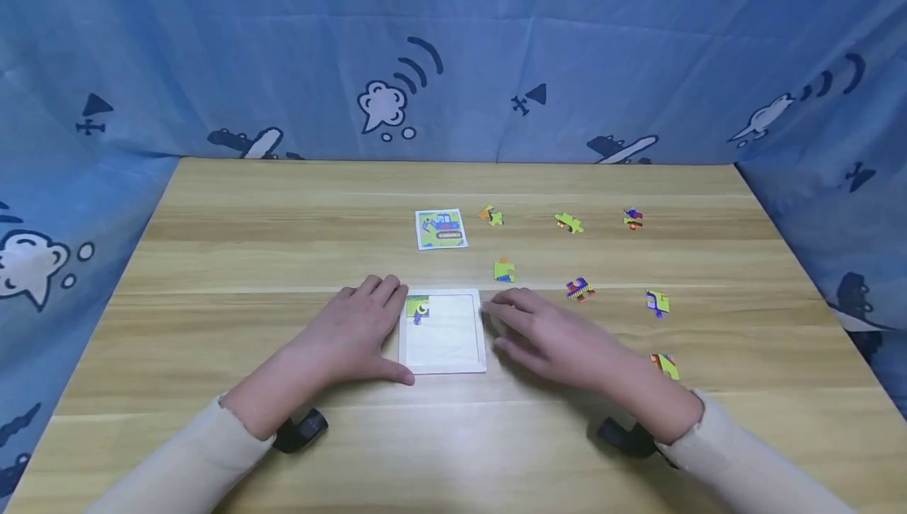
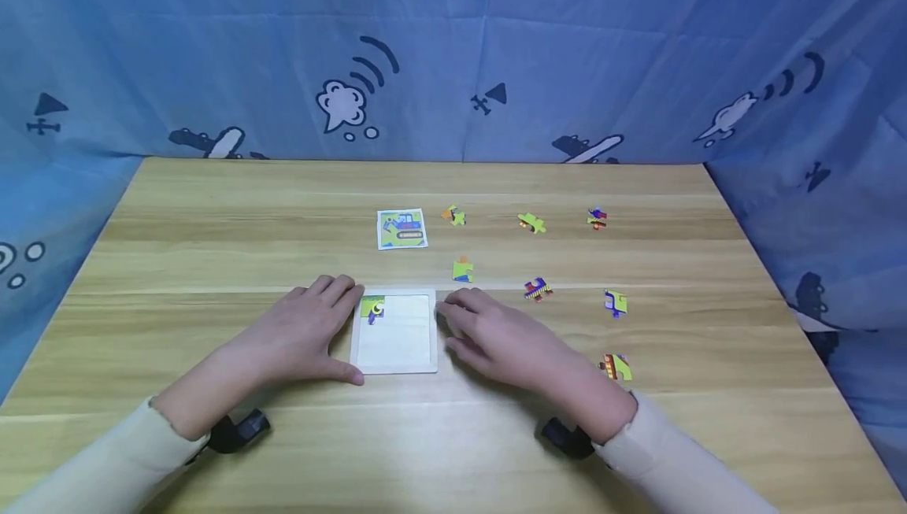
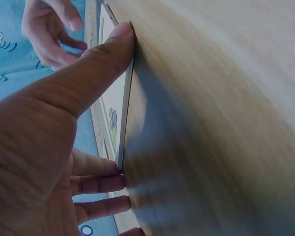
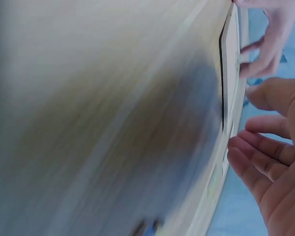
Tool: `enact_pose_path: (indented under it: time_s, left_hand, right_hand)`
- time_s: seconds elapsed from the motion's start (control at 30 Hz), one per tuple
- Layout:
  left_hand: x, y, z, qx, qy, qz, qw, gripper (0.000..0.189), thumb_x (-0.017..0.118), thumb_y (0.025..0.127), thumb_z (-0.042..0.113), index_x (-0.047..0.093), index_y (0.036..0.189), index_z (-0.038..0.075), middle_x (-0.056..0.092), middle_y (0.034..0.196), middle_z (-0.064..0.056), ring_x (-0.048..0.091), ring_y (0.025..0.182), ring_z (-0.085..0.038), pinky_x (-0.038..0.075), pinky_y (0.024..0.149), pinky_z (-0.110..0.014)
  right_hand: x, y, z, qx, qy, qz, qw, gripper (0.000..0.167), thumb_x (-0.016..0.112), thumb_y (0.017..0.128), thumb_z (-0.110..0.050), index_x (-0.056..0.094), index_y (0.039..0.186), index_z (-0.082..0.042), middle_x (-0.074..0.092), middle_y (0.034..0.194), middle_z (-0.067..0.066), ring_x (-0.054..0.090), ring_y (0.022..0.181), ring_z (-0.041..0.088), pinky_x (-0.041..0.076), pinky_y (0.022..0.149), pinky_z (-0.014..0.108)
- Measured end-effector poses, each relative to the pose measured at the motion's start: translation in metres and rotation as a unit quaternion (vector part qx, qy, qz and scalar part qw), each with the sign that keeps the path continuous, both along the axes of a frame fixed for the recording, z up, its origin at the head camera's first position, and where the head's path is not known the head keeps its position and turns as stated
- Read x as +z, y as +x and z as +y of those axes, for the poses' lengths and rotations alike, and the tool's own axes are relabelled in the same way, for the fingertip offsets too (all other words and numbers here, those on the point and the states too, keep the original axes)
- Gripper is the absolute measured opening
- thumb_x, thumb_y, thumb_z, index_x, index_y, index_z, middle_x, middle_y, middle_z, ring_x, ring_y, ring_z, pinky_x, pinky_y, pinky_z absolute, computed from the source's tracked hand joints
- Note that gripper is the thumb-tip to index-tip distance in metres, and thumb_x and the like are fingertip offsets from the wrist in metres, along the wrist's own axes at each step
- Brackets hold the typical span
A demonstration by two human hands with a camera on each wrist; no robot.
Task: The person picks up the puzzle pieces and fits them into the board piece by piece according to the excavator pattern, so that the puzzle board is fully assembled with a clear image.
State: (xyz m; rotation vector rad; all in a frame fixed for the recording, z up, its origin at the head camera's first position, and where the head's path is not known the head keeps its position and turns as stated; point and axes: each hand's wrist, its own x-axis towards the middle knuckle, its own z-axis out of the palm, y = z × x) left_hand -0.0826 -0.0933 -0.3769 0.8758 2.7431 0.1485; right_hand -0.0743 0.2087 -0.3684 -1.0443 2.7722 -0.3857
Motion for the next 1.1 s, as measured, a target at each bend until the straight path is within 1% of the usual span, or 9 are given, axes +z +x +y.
enact_pose_path:
  time_s: [0.17,0.33,0.4,0.47,0.63,0.73,0.87,0.93,1.1]
  left_hand:
    - [0.000,0.001,-0.001,0.000,-0.002,0.002,1.0000,0.121,0.080,0.071,0.078,0.043,0.153,-0.003,0.051,0.145,-0.014,0.051,0.133,-0.033,0.053,0.103,-0.054]
    - [-0.001,0.002,-0.001,0.003,-0.002,0.000,1.0000,0.119,0.080,0.071,0.077,0.044,0.152,-0.002,0.052,0.145,-0.013,0.051,0.132,-0.033,0.053,0.103,-0.054]
    - [-0.001,0.002,0.000,0.003,-0.001,0.000,1.0000,0.119,0.080,0.071,0.077,0.044,0.152,-0.002,0.052,0.145,-0.013,0.051,0.133,-0.033,0.053,0.103,-0.054]
    - [-0.001,0.002,0.000,0.003,0.000,0.000,1.0000,0.119,0.080,0.072,0.077,0.044,0.153,-0.002,0.052,0.146,-0.014,0.051,0.133,-0.033,0.053,0.104,-0.054]
    - [-0.001,0.001,0.000,0.005,0.001,0.000,1.0000,0.120,0.080,0.071,0.077,0.043,0.153,-0.002,0.051,0.146,-0.014,0.051,0.134,-0.033,0.052,0.105,-0.054]
    - [-0.001,0.001,0.000,0.004,0.002,0.002,1.0000,0.120,0.080,0.071,0.078,0.043,0.153,-0.002,0.051,0.147,-0.014,0.050,0.134,-0.033,0.052,0.105,-0.054]
    - [-0.001,0.001,0.000,0.001,0.004,0.004,1.0000,0.122,0.080,0.071,0.078,0.042,0.154,-0.003,0.050,0.149,-0.014,0.050,0.135,-0.033,0.052,0.106,-0.054]
    - [-0.001,0.001,0.000,0.000,0.003,0.004,1.0000,0.121,0.079,0.072,0.078,0.042,0.154,-0.003,0.051,0.149,-0.015,0.050,0.135,-0.034,0.052,0.106,-0.054]
    - [0.000,0.001,0.000,-0.001,0.000,0.005,1.0000,0.121,0.079,0.072,0.078,0.043,0.154,-0.003,0.051,0.148,-0.014,0.051,0.134,-0.034,0.052,0.105,-0.054]
  right_hand:
    - [0.001,0.009,0.026,-0.017,-0.002,0.010,0.9998,0.055,0.078,0.095,-0.032,0.064,0.141,-0.005,0.065,0.136,0.009,0.065,0.127,0.024,0.056,0.106,0.044]
    - [0.000,0.021,0.051,-0.059,0.002,0.004,0.9983,0.062,0.082,0.090,-0.040,0.064,0.142,-0.009,0.064,0.137,0.005,0.065,0.126,0.023,0.057,0.104,0.044]
    - [0.000,0.025,0.060,-0.075,0.005,0.000,0.9972,0.062,0.082,0.090,-0.040,0.064,0.142,-0.011,0.064,0.138,0.004,0.065,0.127,0.023,0.057,0.104,0.046]
    - [0.001,0.029,0.068,-0.082,0.009,0.003,0.9966,0.062,0.083,0.089,-0.040,0.065,0.141,-0.012,0.064,0.137,0.004,0.065,0.126,0.024,0.057,0.103,0.047]
    - [0.002,0.037,0.084,-0.088,0.016,0.017,0.9959,0.059,0.084,0.088,-0.038,0.066,0.138,-0.011,0.066,0.132,0.003,0.065,0.122,0.022,0.058,0.099,0.046]
    - [0.002,0.040,0.091,-0.096,0.023,0.011,0.9950,0.055,0.085,0.088,-0.036,0.068,0.134,-0.012,0.067,0.127,0.000,0.065,0.117,0.019,0.059,0.096,0.045]
    - [0.000,0.046,0.098,-0.097,0.028,0.012,0.9948,0.048,0.085,0.087,-0.029,0.070,0.129,-0.012,0.067,0.122,0.000,0.064,0.112,0.017,0.059,0.093,0.044]
    - [-0.002,0.048,0.100,-0.094,0.024,0.023,0.9950,0.044,0.085,0.086,-0.024,0.071,0.126,-0.012,0.067,0.121,0.000,0.064,0.111,0.017,0.059,0.092,0.043]
    - [-0.010,0.052,0.103,-0.074,-0.012,0.076,0.9943,0.041,0.088,0.081,-0.014,0.072,0.119,-0.013,0.069,0.116,-0.002,0.065,0.106,0.016,0.060,0.088,0.040]
